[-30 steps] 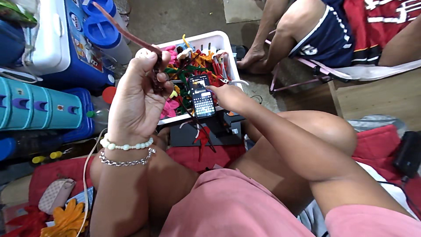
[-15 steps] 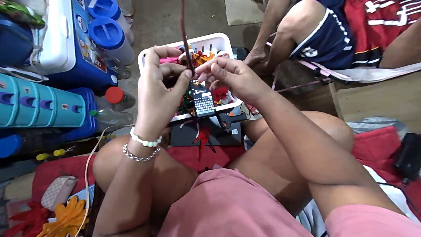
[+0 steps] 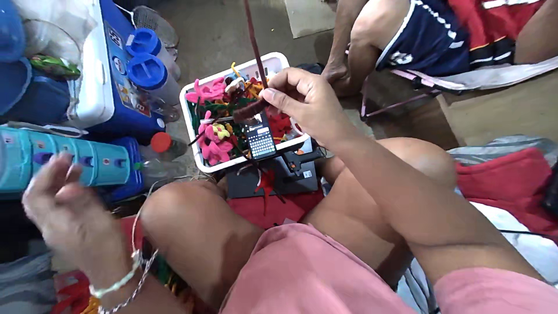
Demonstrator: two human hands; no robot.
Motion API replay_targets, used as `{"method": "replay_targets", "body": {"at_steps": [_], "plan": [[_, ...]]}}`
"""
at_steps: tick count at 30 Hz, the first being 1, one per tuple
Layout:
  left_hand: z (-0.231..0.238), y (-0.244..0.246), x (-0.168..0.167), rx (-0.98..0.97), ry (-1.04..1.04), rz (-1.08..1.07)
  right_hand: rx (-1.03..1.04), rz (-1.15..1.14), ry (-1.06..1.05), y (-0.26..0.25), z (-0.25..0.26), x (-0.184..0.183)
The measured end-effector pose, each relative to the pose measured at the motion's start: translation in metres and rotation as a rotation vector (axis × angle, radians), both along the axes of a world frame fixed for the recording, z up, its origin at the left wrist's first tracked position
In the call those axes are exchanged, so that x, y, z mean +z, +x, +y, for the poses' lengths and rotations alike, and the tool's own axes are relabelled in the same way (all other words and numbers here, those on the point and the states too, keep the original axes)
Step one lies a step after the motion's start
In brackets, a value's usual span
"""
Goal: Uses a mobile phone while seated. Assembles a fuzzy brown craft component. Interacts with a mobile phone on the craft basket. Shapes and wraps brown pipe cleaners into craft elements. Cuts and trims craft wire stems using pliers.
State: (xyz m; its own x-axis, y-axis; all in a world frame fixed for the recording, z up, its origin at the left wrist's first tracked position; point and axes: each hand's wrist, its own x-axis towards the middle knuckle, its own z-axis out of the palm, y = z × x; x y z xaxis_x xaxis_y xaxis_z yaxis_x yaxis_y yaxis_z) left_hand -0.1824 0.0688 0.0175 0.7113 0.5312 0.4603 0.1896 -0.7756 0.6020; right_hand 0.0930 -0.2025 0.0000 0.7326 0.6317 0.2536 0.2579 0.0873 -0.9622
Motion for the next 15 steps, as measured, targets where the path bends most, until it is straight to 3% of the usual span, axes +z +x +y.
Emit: {"method": "replay_targets", "body": {"at_steps": [2, 3, 5, 8, 12, 15], "plan": [[0.024, -0.069, -0.047, 0.218, -0.211, -0.047, -0.016, 0.020, 0.039, 0.001, -0.005, 0.005], [0.011, -0.083, -0.063, 0.353, -0.364, -0.053, -0.022, 0.029, 0.054, 0.001, -0.006, 0.006], [-0.035, -0.084, -0.093, 0.552, -0.672, -0.046, -0.024, 0.056, 0.084, 0.003, -0.006, 0.006], [-0.089, -0.072, -0.094, 0.578, -0.949, -0.038, -0.005, 0.092, 0.101, -0.003, 0.000, 0.005], [-0.120, -0.069, -0.077, 0.631, -0.818, 0.035, 0.009, 0.104, 0.102, -0.007, 0.001, 0.005], [-0.134, -0.076, -0.083, 0.588, -0.526, 0.138, 0.005, 0.103, 0.110, -0.006, -0.002, 0.003]]}}
